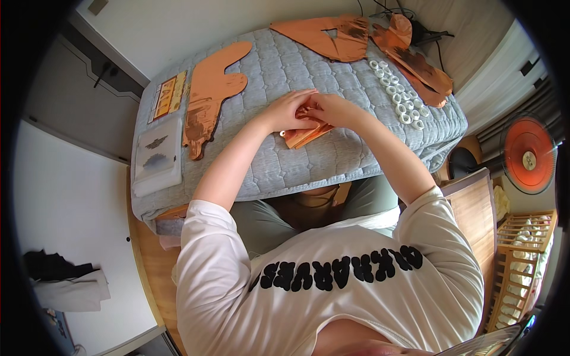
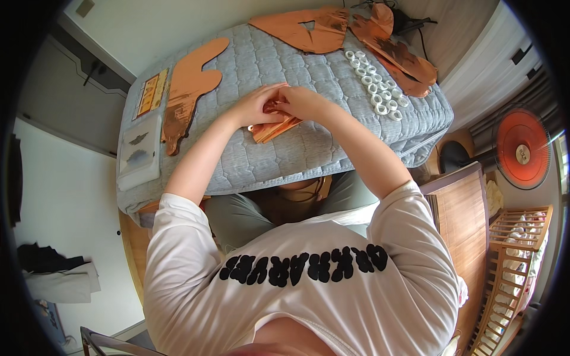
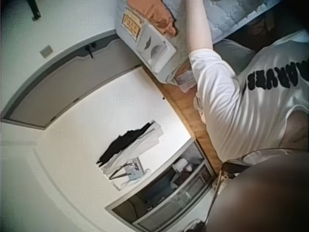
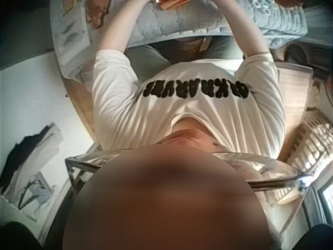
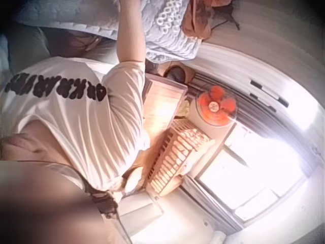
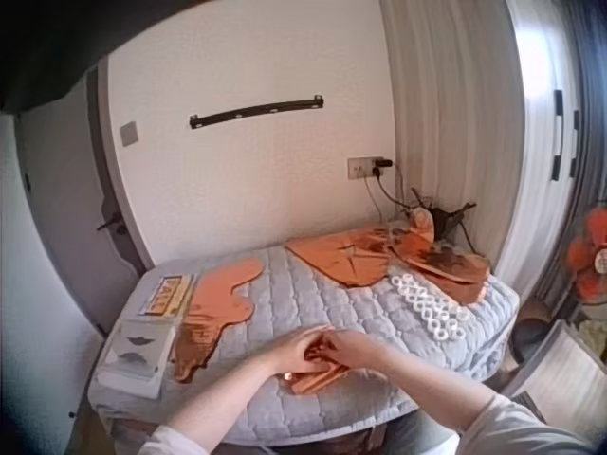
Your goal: The person folds metallic letter-shaped foil balloons by hand, then places each one into a plastic sleeve with a cardboard insert to create finished packages.
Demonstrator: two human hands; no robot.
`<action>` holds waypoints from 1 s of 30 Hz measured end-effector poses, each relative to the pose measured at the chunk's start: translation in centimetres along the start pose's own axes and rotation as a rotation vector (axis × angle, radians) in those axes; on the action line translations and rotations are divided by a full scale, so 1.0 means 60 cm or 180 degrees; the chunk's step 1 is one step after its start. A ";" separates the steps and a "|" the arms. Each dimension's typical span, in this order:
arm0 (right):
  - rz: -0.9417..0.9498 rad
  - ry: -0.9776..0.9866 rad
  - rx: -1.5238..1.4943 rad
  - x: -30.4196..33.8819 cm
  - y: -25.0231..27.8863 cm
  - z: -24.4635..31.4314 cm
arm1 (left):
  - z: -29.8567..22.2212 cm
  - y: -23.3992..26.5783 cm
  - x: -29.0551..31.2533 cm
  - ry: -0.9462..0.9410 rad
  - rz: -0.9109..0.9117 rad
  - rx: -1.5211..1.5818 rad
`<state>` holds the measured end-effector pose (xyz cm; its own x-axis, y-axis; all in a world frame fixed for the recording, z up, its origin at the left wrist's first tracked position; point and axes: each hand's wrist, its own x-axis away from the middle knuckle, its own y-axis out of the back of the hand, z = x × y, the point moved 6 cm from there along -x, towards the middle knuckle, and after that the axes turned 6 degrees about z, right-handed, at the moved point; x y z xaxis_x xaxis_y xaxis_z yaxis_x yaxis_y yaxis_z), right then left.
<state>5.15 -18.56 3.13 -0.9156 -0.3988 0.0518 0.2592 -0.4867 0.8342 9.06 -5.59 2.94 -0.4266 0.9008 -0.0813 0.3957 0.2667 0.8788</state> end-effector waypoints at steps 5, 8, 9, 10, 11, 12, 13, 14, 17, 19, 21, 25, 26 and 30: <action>-0.0558 -0.0086 -0.0688 0.027 0.024 0.010 | -0.001 -0.005 0.004 -0.0142 -0.0021 -0.0535; -0.1389 0.0188 -0.0376 0.098 0.042 0.060 | 0.000 -0.007 0.007 -0.0307 -0.0080 -0.0470; -0.1433 0.0551 0.0439 0.108 0.024 0.056 | 0.001 -0.008 0.006 -0.0317 -0.0086 -0.0475; -0.1439 0.0539 0.0452 0.121 0.010 0.060 | 0.000 -0.009 0.003 -0.0297 -0.0071 -0.0463; -0.1528 0.0691 0.0727 0.139 -0.007 0.080 | 0.003 -0.011 0.003 -0.0262 -0.0058 -0.0453; -0.1613 0.0843 0.1000 0.152 -0.024 0.095 | 0.006 -0.011 0.003 -0.0264 -0.0062 -0.0452; -0.1713 0.0736 0.1109 0.156 -0.037 0.093 | 0.008 -0.013 0.002 -0.0296 -0.0085 -0.0428; -0.1719 0.0724 0.1114 0.159 -0.043 0.088 | 0.010 -0.015 0.001 -0.0328 -0.0107 -0.0404; -0.1660 0.0761 0.1077 0.160 -0.054 0.083 | 0.019 -0.016 0.003 -0.0384 -0.0156 -0.0287; -0.1580 0.0641 0.0952 0.155 -0.053 0.078 | 0.020 -0.017 0.003 -0.0337 -0.0145 -0.0337; -0.1637 0.0647 0.0922 0.153 -0.050 0.081 | 0.012 -0.019 0.004 -0.0294 -0.0132 -0.0389; -0.1337 0.0596 0.0699 0.130 -0.027 0.072 | 0.005 -0.028 0.024 0.0297 -0.0340 -0.0558; -0.1343 0.0604 0.0685 0.124 -0.016 0.071 | 0.004 -0.033 0.030 0.0642 -0.0428 -0.0657; -0.1153 0.0958 0.0638 0.092 0.013 0.050 | -0.025 -0.065 0.042 0.1506 -0.0946 -0.0643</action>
<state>-0.64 -18.81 5.73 -0.7990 -0.4526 -0.3958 -0.1493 -0.4883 0.8598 5.26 -4.87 0.02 -0.8299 0.5345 -0.1599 0.0610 0.3719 0.9263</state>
